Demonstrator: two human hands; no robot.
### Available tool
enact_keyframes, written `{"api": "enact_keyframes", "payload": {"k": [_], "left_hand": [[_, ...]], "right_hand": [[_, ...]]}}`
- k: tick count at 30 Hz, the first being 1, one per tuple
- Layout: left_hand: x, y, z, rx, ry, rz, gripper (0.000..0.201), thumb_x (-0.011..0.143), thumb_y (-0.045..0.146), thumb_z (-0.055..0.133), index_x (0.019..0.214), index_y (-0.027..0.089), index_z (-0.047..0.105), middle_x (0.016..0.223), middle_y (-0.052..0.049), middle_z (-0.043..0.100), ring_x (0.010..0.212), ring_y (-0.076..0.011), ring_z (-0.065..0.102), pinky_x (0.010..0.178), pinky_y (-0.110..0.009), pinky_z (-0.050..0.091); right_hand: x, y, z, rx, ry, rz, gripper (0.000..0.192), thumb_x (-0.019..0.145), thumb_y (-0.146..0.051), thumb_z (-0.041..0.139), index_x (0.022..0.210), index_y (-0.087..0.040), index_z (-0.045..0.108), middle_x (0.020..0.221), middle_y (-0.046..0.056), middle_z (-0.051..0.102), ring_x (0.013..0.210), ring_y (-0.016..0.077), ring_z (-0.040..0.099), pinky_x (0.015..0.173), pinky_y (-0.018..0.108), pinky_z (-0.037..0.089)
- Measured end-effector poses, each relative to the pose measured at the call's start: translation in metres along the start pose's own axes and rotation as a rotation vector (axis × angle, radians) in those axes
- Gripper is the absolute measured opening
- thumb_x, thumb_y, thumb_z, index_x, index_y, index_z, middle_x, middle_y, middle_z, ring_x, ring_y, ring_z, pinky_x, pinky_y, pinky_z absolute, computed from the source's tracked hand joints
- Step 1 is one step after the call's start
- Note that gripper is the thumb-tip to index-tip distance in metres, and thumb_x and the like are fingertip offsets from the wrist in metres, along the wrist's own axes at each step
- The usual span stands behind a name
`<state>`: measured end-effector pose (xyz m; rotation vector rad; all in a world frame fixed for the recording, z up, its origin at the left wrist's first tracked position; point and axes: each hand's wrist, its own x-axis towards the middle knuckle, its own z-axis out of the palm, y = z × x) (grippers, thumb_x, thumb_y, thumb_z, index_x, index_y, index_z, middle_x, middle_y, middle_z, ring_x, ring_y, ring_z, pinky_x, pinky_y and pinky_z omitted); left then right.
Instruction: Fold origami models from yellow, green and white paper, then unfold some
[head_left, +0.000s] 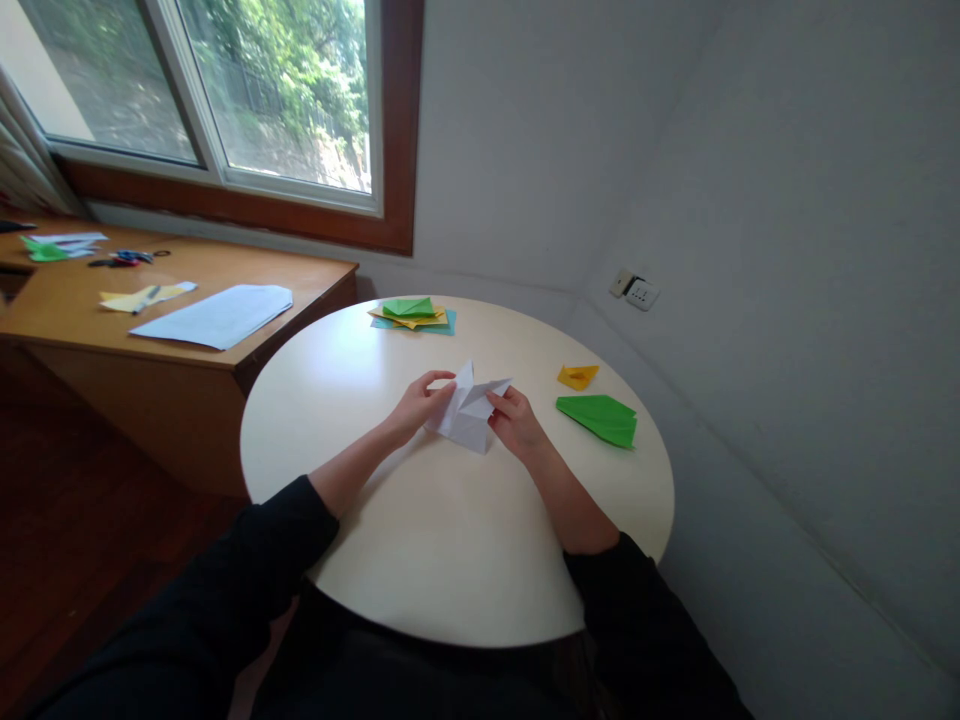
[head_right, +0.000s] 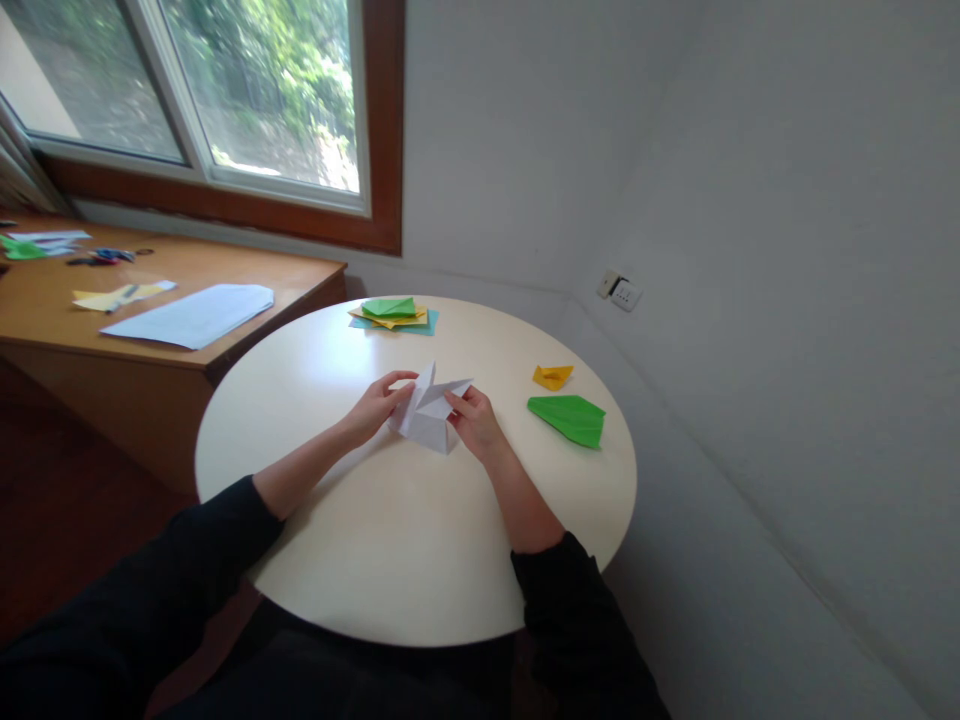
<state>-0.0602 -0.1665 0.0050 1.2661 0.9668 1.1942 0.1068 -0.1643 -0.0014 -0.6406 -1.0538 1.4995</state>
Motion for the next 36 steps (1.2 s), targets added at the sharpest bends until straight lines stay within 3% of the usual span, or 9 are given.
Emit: {"api": "enact_keyframes", "payload": {"k": [12, 30, 36], "left_hand": [[-0.005, 0.003, 0.006, 0.075, 0.11, 0.121, 0.052, 0.072, 0.045, 0.06, 0.113, 0.015, 0.048, 0.045, 0.007, 0.049, 0.034, -0.0057, 0.039, 0.037, -0.016, 0.028], [-0.002, 0.008, 0.0, -0.169, 0.12, 0.214, 0.062, 0.063, 0.038, 0.069, 0.117, 0.017, 0.045, 0.064, 0.003, 0.06, 0.055, -0.0089, 0.054, 0.054, -0.021, 0.041], [0.003, 0.005, -0.003, -0.186, 0.172, 0.245, 0.058, 0.06, 0.035, 0.072, 0.111, 0.014, 0.053, 0.071, 0.001, 0.062, 0.065, -0.0101, 0.057, 0.063, -0.023, 0.043]], "right_hand": [[-0.003, 0.001, 0.01, 0.027, -0.01, 0.042, 0.024, 0.055, -0.024, 0.075, 0.077, -0.019, 0.066, 0.076, 0.0, 0.068, 0.072, 0.0144, 0.061, 0.07, 0.027, 0.047], [0.0, 0.001, 0.008, 0.036, 0.082, 0.001, 0.024, 0.054, -0.025, 0.074, 0.075, -0.02, 0.062, 0.078, 0.0, 0.067, 0.072, 0.0145, 0.06, 0.071, 0.029, 0.047], [0.003, 0.001, 0.003, -0.049, 0.226, -0.102, 0.052, 0.058, -0.031, 0.071, 0.106, -0.032, 0.05, 0.091, -0.004, 0.059, 0.084, 0.0125, 0.057, 0.073, 0.027, 0.045]]}}
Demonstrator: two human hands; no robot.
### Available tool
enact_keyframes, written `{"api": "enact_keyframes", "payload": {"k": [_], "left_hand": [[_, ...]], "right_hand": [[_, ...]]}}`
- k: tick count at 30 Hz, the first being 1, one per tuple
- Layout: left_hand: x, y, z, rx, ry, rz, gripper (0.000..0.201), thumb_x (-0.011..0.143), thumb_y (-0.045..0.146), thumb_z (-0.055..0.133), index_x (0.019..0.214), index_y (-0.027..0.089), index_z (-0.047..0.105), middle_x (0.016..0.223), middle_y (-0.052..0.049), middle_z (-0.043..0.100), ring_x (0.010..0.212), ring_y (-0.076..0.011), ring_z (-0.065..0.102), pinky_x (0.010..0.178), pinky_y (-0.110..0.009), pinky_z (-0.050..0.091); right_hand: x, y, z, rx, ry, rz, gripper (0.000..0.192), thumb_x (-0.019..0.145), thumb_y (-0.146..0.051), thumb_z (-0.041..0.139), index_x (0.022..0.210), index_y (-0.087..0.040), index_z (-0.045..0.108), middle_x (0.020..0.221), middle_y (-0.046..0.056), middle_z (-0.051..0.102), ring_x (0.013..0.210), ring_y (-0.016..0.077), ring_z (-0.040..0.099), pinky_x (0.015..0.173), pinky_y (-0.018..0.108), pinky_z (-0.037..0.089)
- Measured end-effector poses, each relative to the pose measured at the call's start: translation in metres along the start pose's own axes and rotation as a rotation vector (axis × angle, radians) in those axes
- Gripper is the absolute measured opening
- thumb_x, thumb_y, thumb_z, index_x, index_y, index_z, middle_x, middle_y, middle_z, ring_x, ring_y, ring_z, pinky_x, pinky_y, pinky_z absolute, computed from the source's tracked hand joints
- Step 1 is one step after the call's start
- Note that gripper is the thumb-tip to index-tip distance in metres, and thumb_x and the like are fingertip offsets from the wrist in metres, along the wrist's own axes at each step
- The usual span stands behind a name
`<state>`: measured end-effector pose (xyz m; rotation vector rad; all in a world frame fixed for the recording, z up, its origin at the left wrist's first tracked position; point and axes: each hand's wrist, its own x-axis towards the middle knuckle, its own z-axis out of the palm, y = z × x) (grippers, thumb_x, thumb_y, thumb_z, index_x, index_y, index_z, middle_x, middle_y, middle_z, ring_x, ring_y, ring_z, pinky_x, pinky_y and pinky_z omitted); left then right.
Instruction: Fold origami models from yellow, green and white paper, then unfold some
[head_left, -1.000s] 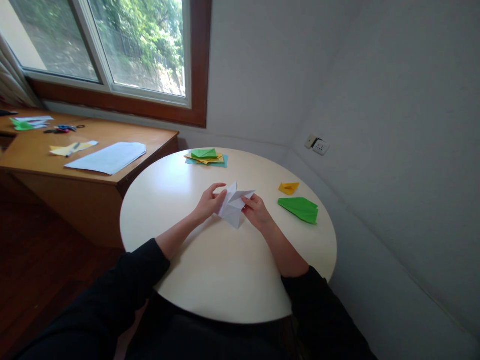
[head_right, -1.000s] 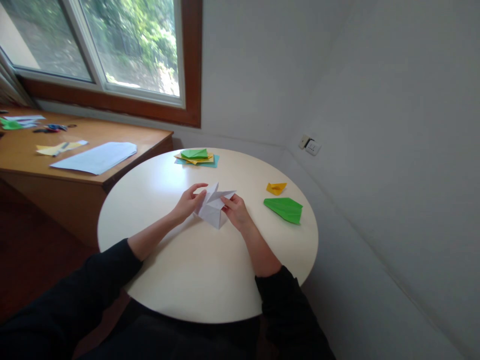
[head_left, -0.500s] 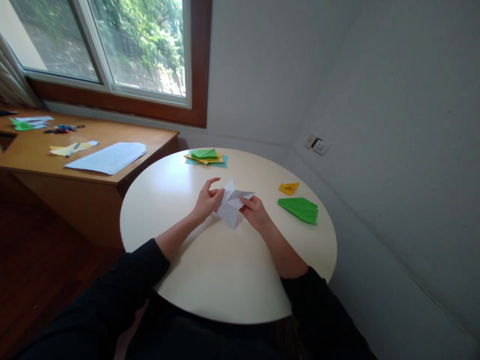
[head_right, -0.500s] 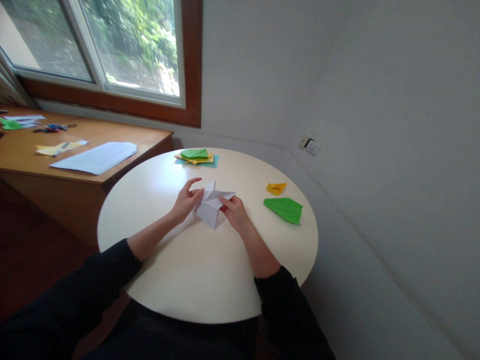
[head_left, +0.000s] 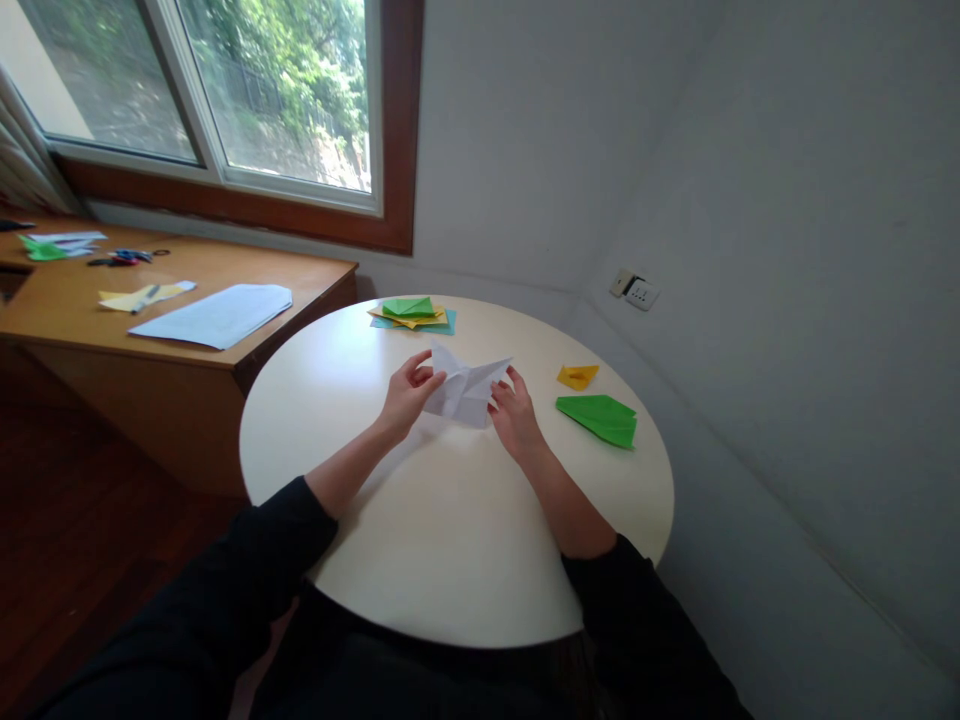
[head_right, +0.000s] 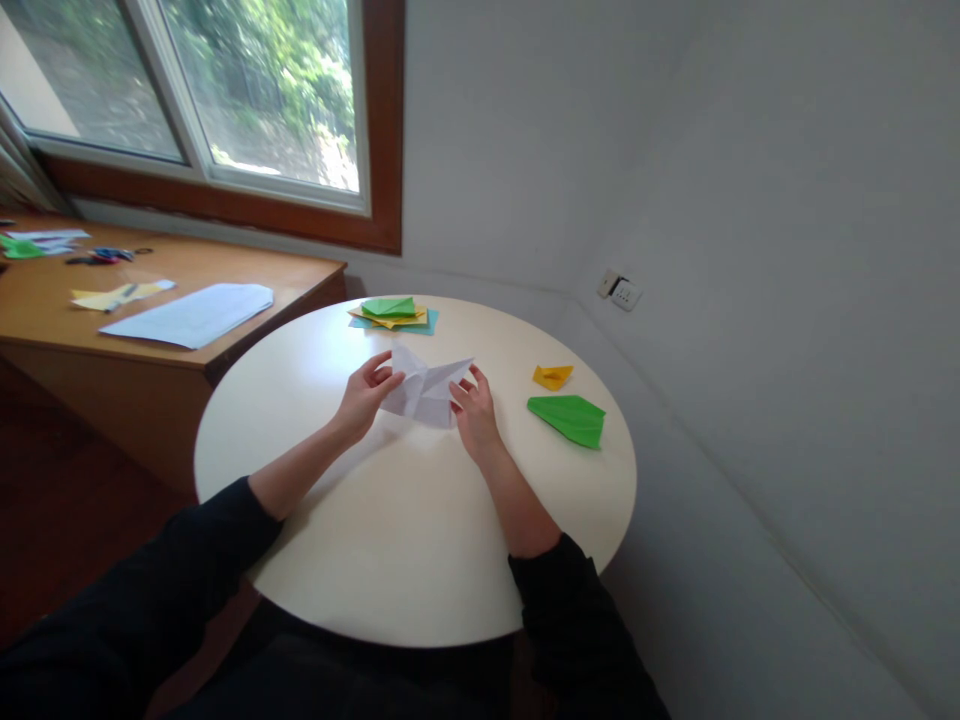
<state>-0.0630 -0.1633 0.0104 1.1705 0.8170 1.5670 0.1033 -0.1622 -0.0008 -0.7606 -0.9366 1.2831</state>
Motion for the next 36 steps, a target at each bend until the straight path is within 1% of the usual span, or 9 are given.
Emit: {"api": "enact_keyframes", "payload": {"k": [5, 8, 10, 13, 17, 23, 26, 30, 36], "left_hand": [[0.002, 0.0, 0.001, 0.017, 0.051, 0.048, 0.041, 0.059, 0.034, 0.071, 0.093, 0.013, 0.061, 0.082, -0.005, 0.066, 0.076, -0.0146, 0.059, 0.071, -0.027, 0.044], [0.001, 0.003, 0.004, 0.027, 0.062, 0.046, 0.034, 0.06, 0.033, 0.07, 0.087, 0.014, 0.061, 0.078, -0.004, 0.065, 0.073, -0.0142, 0.058, 0.067, -0.026, 0.044], [-0.001, 0.004, 0.006, 0.028, 0.061, 0.04, 0.027, 0.062, 0.033, 0.068, 0.081, 0.015, 0.06, 0.071, -0.001, 0.063, 0.066, -0.0116, 0.056, 0.061, -0.024, 0.042], [-0.004, 0.004, 0.008, 0.01, 0.042, 0.023, 0.022, 0.065, 0.033, 0.065, 0.075, 0.016, 0.056, 0.066, 0.001, 0.059, 0.059, -0.0091, 0.052, 0.057, -0.022, 0.041], [-0.005, 0.003, 0.009, -0.045, -0.012, -0.009, 0.028, 0.066, 0.034, 0.065, 0.085, 0.016, 0.056, 0.072, 0.0, 0.062, 0.065, -0.0112, 0.056, 0.061, -0.024, 0.043], [-0.005, 0.004, 0.011, -0.138, -0.034, -0.073, 0.033, 0.063, 0.032, 0.066, 0.09, 0.017, 0.053, 0.068, 0.001, 0.062, 0.059, -0.0109, 0.056, 0.057, -0.023, 0.043], [-0.005, 0.005, 0.012, -0.197, -0.051, -0.066, 0.031, 0.063, 0.029, 0.065, 0.09, 0.018, 0.052, 0.071, 0.002, 0.063, 0.063, -0.0121, 0.058, 0.06, -0.024, 0.045], [-0.007, 0.005, 0.013, -0.227, -0.07, -0.041, 0.033, 0.065, 0.028, 0.065, 0.093, 0.018, 0.051, 0.076, 0.0, 0.065, 0.071, -0.0138, 0.061, 0.066, -0.025, 0.047], [-0.01, 0.002, 0.012, -0.116, -0.099, -0.054, 0.05, 0.059, 0.03, 0.074, 0.1, 0.019, 0.047, 0.075, 0.0, 0.065, 0.065, -0.0146, 0.062, 0.062, -0.026, 0.05]], "right_hand": [[-0.001, 0.001, 0.0, -0.256, 0.19, -0.233, 0.07, 0.058, -0.033, 0.072, 0.119, -0.033, 0.038, 0.114, 0.002, 0.047, 0.11, 0.0153, 0.045, 0.087, 0.03, 0.04], [-0.006, 0.002, 0.008, -0.38, 0.206, -0.393, 0.064, 0.057, -0.03, 0.073, 0.112, -0.03, 0.041, 0.12, 0.003, 0.043, 0.117, 0.0168, 0.039, 0.092, 0.033, 0.035], [-0.009, 0.003, 0.013, -0.404, 0.183, -0.445, 0.057, 0.057, -0.029, 0.073, 0.106, -0.028, 0.043, 0.121, 0.003, 0.042, 0.119, 0.0174, 0.037, 0.095, 0.036, 0.032], [-0.01, 0.007, 0.019, -0.45, 0.146, -0.433, 0.048, 0.056, -0.029, 0.073, 0.095, -0.025, 0.044, 0.122, 0.004, 0.042, 0.121, 0.0182, 0.035, 0.1, 0.039, 0.027], [-0.008, 0.011, 0.019, -0.494, 0.069, -0.359, 0.039, 0.058, -0.031, 0.072, 0.083, -0.023, 0.043, 0.118, 0.005, 0.046, 0.117, 0.0197, 0.041, 0.098, 0.039, 0.029], [-0.007, 0.012, 0.016, -0.531, 0.018, -0.344, 0.037, 0.061, -0.035, 0.069, 0.084, -0.022, 0.042, 0.097, 0.001, 0.052, 0.094, 0.017, 0.052, 0.089, 0.036, 0.037], [-0.006, 0.014, 0.016, -0.489, -0.006, -0.318, 0.04, 0.06, -0.036, 0.069, 0.085, -0.022, 0.04, 0.088, -0.001, 0.05, 0.081, 0.0149, 0.053, 0.077, 0.031, 0.043], [-0.006, 0.015, 0.017, -0.42, -0.062, -0.262, 0.041, 0.062, -0.036, 0.068, 0.086, -0.023, 0.038, 0.086, -0.002, 0.047, 0.073, 0.0124, 0.053, 0.064, 0.025, 0.044], [-0.008, 0.016, 0.017, -0.437, -0.075, -0.279, 0.039, 0.064, -0.035, 0.067, 0.088, -0.023, 0.037, 0.086, -0.002, 0.048, 0.07, 0.0112, 0.054, 0.063, 0.025, 0.045]]}}
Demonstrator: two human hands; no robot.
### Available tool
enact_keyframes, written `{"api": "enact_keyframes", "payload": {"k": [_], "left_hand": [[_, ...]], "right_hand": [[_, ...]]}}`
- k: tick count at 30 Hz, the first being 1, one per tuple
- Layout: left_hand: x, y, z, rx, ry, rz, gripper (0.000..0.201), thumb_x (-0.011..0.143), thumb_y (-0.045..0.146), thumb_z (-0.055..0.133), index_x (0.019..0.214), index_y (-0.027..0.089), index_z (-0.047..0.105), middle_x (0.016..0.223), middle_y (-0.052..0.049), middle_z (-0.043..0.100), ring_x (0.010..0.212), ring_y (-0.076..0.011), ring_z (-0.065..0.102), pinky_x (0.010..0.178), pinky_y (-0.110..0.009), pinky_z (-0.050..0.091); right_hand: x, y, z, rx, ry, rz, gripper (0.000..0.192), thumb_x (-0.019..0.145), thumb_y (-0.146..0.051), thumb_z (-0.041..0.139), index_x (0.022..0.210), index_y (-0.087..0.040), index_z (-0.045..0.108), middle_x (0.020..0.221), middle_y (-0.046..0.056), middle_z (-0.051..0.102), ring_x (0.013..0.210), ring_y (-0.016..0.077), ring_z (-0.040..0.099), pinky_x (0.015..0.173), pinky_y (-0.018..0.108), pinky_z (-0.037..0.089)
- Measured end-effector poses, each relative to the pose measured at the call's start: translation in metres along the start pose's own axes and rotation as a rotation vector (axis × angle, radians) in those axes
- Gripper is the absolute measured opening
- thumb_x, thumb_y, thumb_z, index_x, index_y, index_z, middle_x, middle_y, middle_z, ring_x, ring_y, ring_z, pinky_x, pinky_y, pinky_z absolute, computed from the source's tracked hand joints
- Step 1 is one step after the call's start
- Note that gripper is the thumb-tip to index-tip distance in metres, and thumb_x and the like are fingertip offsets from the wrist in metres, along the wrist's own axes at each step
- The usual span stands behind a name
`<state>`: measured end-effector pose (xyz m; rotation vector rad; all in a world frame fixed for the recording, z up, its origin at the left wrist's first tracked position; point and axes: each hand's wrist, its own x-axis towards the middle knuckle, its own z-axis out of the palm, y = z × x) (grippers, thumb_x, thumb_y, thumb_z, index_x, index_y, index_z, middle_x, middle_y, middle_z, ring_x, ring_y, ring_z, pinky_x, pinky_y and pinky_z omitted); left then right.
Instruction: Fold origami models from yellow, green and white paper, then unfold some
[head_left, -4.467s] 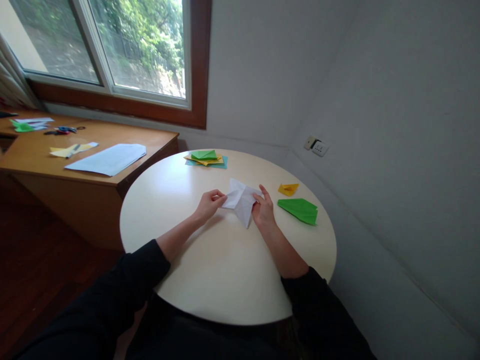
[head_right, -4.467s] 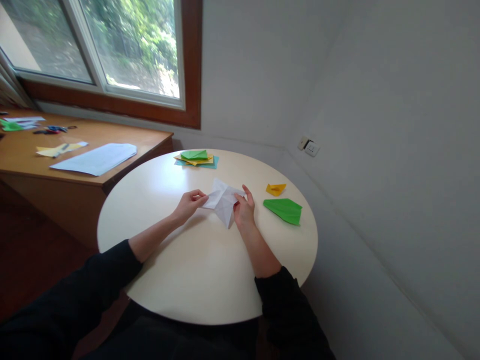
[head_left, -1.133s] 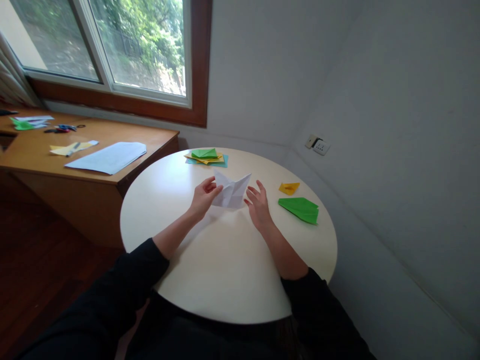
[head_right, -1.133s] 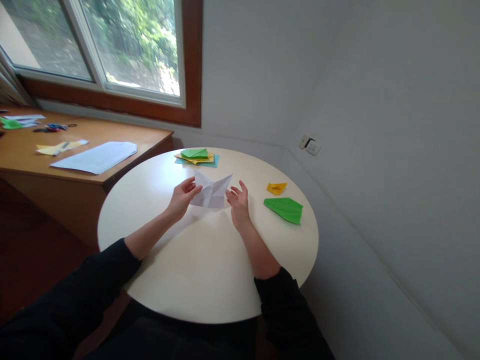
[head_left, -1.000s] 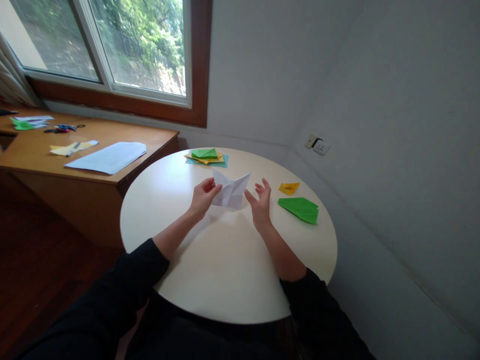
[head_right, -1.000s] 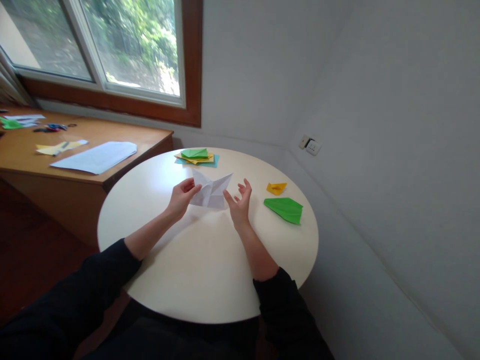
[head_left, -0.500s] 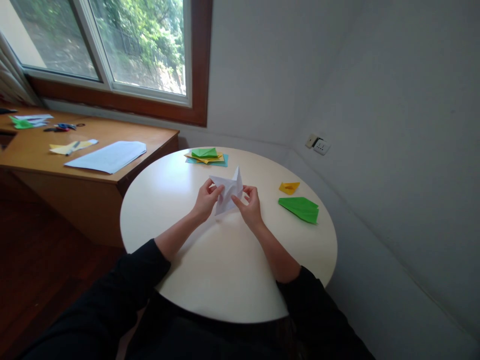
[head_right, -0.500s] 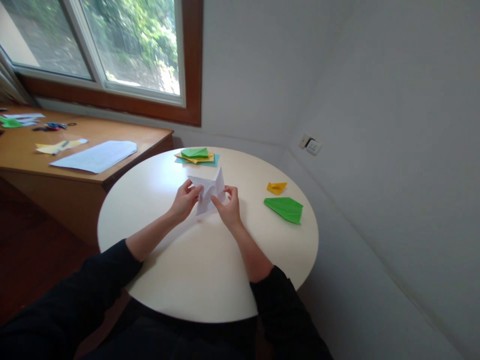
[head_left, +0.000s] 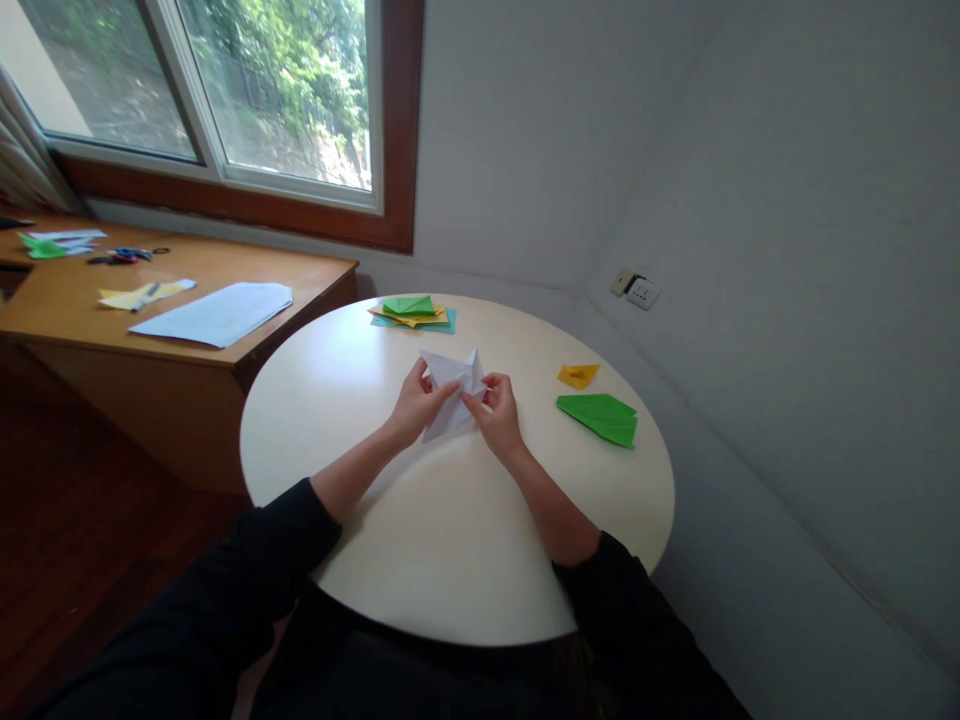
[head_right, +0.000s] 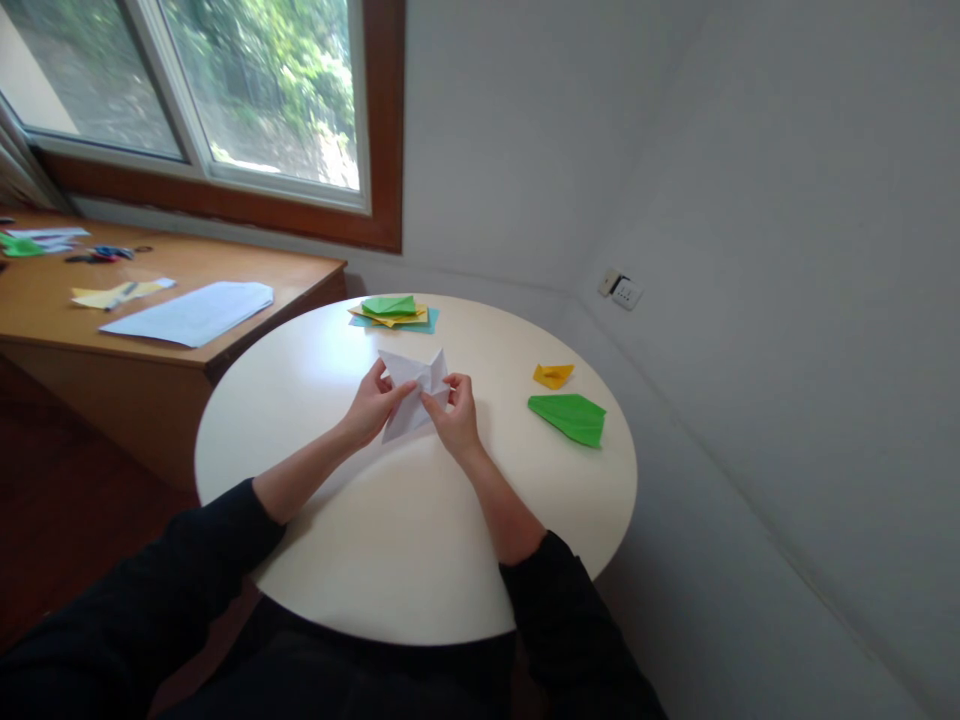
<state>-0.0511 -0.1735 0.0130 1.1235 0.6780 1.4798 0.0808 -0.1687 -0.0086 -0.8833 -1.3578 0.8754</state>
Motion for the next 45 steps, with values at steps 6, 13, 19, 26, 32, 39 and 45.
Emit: {"api": "enact_keyframes", "payload": {"k": [6, 13, 19, 26, 32, 39, 45], "left_hand": [[0.001, -0.001, -0.001, 0.108, 0.073, 0.037, 0.046, 0.059, 0.033, 0.073, 0.094, 0.018, 0.047, 0.07, 0.0, 0.063, 0.061, -0.0144, 0.06, 0.055, -0.024, 0.049], [0.002, -0.004, -0.001, 0.23, 0.161, 0.154, 0.042, 0.062, 0.027, 0.069, 0.094, 0.019, 0.044, 0.067, 0.004, 0.057, 0.06, -0.0115, 0.058, 0.056, -0.021, 0.046], [0.001, -0.003, 0.001, 0.185, 0.139, 0.156, 0.046, 0.062, 0.023, 0.067, 0.101, 0.02, 0.043, 0.065, 0.005, 0.055, 0.057, -0.0102, 0.055, 0.056, -0.021, 0.044], [0.001, 0.005, -0.002, 0.021, 0.01, 0.079, 0.034, 0.064, 0.023, 0.065, 0.095, 0.017, 0.053, 0.072, 0.002, 0.058, 0.066, -0.0117, 0.056, 0.06, -0.022, 0.042], [0.003, 0.015, -0.008, 0.052, -0.175, 0.069, 0.034, 0.067, 0.031, 0.067, 0.096, 0.015, 0.06, 0.085, -0.004, 0.064, 0.079, -0.0154, 0.058, 0.071, -0.025, 0.043], [0.004, 0.022, -0.014, 0.288, -0.124, 0.098, 0.038, 0.061, 0.034, 0.073, 0.092, 0.014, 0.063, 0.08, -0.005, 0.064, 0.07, -0.0144, 0.058, 0.062, -0.024, 0.045], [0.007, 0.023, -0.018, 0.394, -0.269, 0.183, 0.052, 0.056, 0.028, 0.076, 0.104, 0.016, 0.059, 0.09, -0.007, 0.062, 0.073, -0.0149, 0.058, 0.064, -0.027, 0.049]], "right_hand": [[-0.001, 0.003, 0.0, -0.133, 0.02, -0.064, 0.038, 0.066, -0.035, 0.065, 0.09, -0.023, 0.038, 0.089, -0.001, 0.048, 0.073, 0.0126, 0.053, 0.065, 0.026, 0.046], [-0.005, -0.003, 0.003, -0.269, 0.014, -0.139, 0.034, 0.068, -0.032, 0.063, 0.092, -0.023, 0.04, 0.091, 0.0, 0.051, 0.077, 0.0144, 0.053, 0.073, 0.029, 0.045], [-0.005, -0.003, 0.003, -0.263, 0.01, -0.133, 0.033, 0.068, -0.031, 0.063, 0.091, -0.023, 0.041, 0.09, 0.0, 0.051, 0.077, 0.0149, 0.053, 0.072, 0.03, 0.045], [0.0, 0.0, 0.0, 0.001, -0.038, -0.016, 0.031, 0.064, -0.029, 0.064, 0.085, -0.023, 0.041, 0.085, -0.002, 0.049, 0.076, 0.014, 0.052, 0.069, 0.028, 0.044], [0.0, -0.009, -0.006, 0.246, -0.201, 0.173, 0.029, 0.063, -0.031, 0.062, 0.086, -0.023, 0.045, 0.078, -0.002, 0.056, 0.067, 0.013, 0.053, 0.062, 0.025, 0.042], [-0.002, -0.012, -0.009, 0.216, -0.264, 0.305, 0.03, 0.069, -0.041, 0.058, 0.09, -0.022, 0.05, 0.08, 0.0, 0.061, 0.069, 0.0166, 0.058, 0.06, 0.026, 0.044], [0.0, -0.009, -0.009, 0.218, -0.275, 0.35, 0.035, 0.072, -0.047, 0.057, 0.096, -0.022, 0.052, 0.087, 0.003, 0.064, 0.075, 0.0196, 0.062, 0.064, 0.032, 0.049]]}}
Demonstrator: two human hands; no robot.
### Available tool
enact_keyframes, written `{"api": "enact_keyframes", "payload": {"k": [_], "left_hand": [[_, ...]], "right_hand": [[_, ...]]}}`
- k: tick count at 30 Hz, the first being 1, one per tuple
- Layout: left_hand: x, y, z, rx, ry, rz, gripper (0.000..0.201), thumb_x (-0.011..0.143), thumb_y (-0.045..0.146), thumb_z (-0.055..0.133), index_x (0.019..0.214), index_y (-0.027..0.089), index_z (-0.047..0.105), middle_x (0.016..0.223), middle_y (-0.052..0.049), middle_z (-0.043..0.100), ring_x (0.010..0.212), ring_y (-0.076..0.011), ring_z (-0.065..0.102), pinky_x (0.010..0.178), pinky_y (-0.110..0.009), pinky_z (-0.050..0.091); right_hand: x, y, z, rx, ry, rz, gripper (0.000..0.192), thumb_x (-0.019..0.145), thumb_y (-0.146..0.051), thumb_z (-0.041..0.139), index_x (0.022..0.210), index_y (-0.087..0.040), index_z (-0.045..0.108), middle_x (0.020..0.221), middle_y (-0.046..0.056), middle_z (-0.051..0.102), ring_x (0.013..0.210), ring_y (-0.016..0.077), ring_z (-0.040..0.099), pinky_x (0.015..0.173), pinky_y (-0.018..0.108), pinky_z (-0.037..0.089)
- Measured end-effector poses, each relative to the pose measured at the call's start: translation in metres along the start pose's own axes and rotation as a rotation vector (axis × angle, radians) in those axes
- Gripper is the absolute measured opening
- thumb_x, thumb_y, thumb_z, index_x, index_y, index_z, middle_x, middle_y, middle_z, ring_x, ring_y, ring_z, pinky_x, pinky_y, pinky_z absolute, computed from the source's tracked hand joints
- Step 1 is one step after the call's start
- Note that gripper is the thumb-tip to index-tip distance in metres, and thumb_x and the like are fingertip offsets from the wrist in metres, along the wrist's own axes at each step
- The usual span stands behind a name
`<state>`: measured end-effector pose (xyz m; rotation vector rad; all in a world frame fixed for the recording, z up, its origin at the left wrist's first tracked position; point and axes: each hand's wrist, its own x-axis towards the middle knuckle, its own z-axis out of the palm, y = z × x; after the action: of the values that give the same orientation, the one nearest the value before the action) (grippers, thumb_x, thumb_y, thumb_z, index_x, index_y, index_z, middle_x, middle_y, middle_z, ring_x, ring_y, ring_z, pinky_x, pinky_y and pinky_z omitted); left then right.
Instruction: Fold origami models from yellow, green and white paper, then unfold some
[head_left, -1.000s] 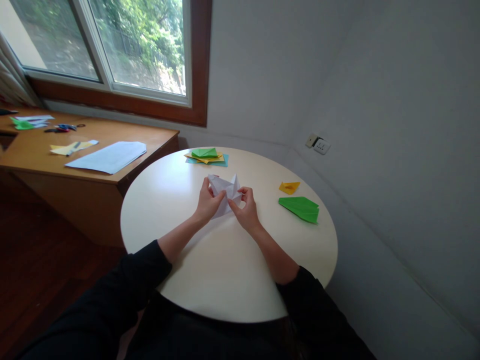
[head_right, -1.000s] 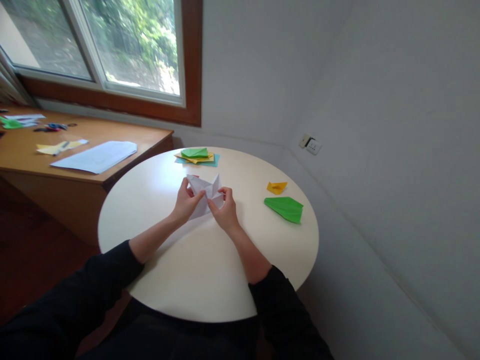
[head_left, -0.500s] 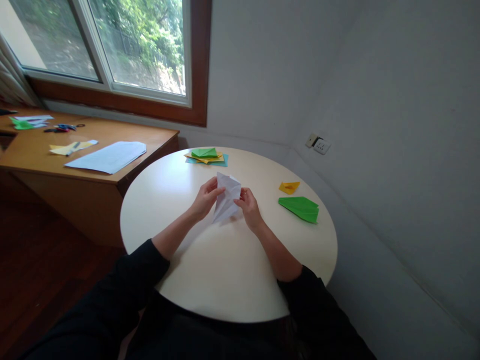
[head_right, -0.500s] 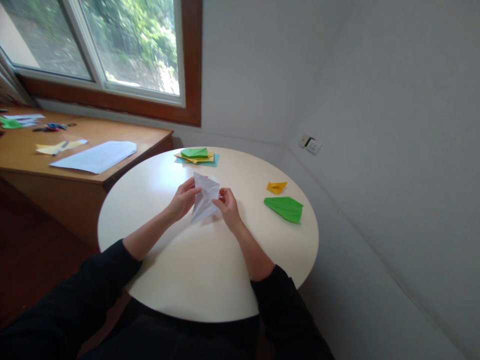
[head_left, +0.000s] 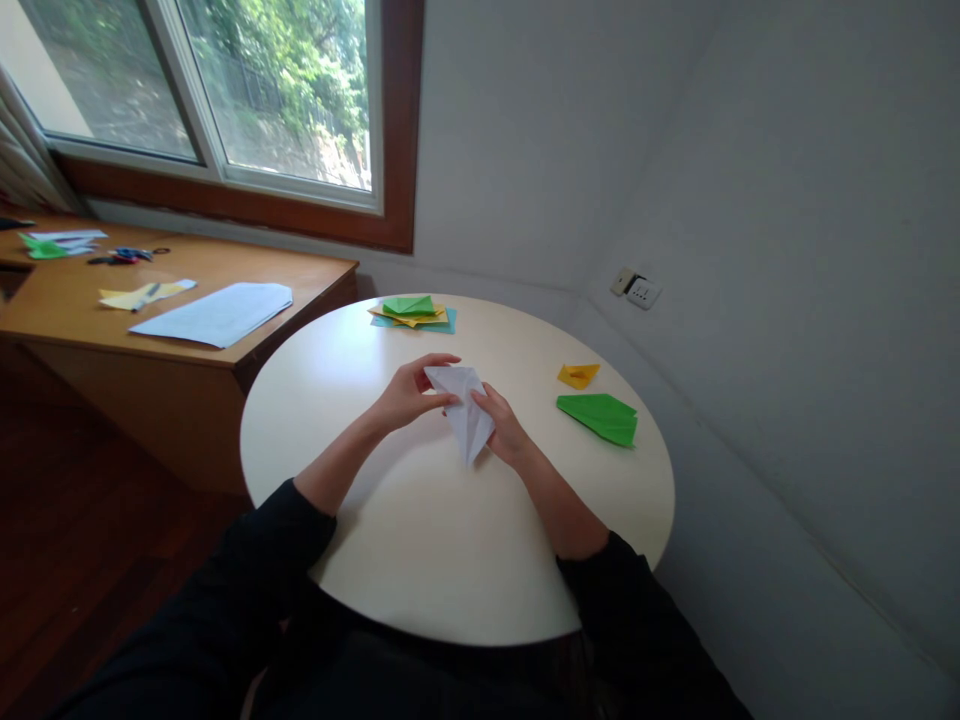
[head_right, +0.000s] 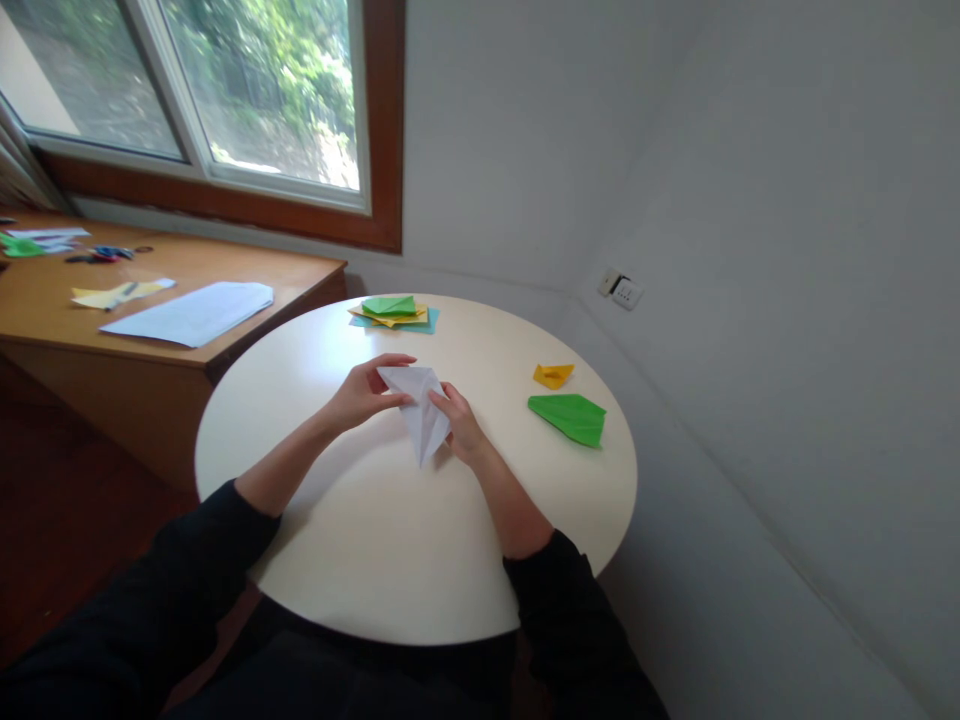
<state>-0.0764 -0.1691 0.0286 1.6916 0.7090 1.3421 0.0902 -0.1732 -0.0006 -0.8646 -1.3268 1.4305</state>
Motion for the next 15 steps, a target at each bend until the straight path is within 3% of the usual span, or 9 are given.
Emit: {"api": "enact_keyframes", "payload": {"k": [6, 15], "left_hand": [[0.001, -0.002, -0.001, 0.086, -0.037, 0.055, 0.034, 0.06, 0.024, 0.073, 0.091, 0.016, 0.061, 0.087, -0.005, 0.062, 0.074, -0.0141, 0.058, 0.07, -0.029, 0.05], [0.002, -0.002, -0.004, 0.226, 0.139, 0.016, 0.023, 0.059, 0.033, 0.072, 0.069, 0.015, 0.062, 0.069, -0.003, 0.063, 0.064, -0.0142, 0.057, 0.062, -0.028, 0.049]], "right_hand": [[-0.003, -0.008, 0.001, 0.11, -0.096, 0.093, 0.039, 0.072, -0.048, 0.058, 0.101, -0.024, 0.049, 0.089, 0.004, 0.065, 0.071, 0.0208, 0.064, 0.066, 0.038, 0.052], [-0.005, -0.013, -0.011, 0.115, -0.164, 0.147, 0.038, 0.075, -0.052, 0.053, 0.102, -0.025, 0.048, 0.096, 0.004, 0.065, 0.077, 0.0222, 0.065, 0.064, 0.041, 0.053]]}}
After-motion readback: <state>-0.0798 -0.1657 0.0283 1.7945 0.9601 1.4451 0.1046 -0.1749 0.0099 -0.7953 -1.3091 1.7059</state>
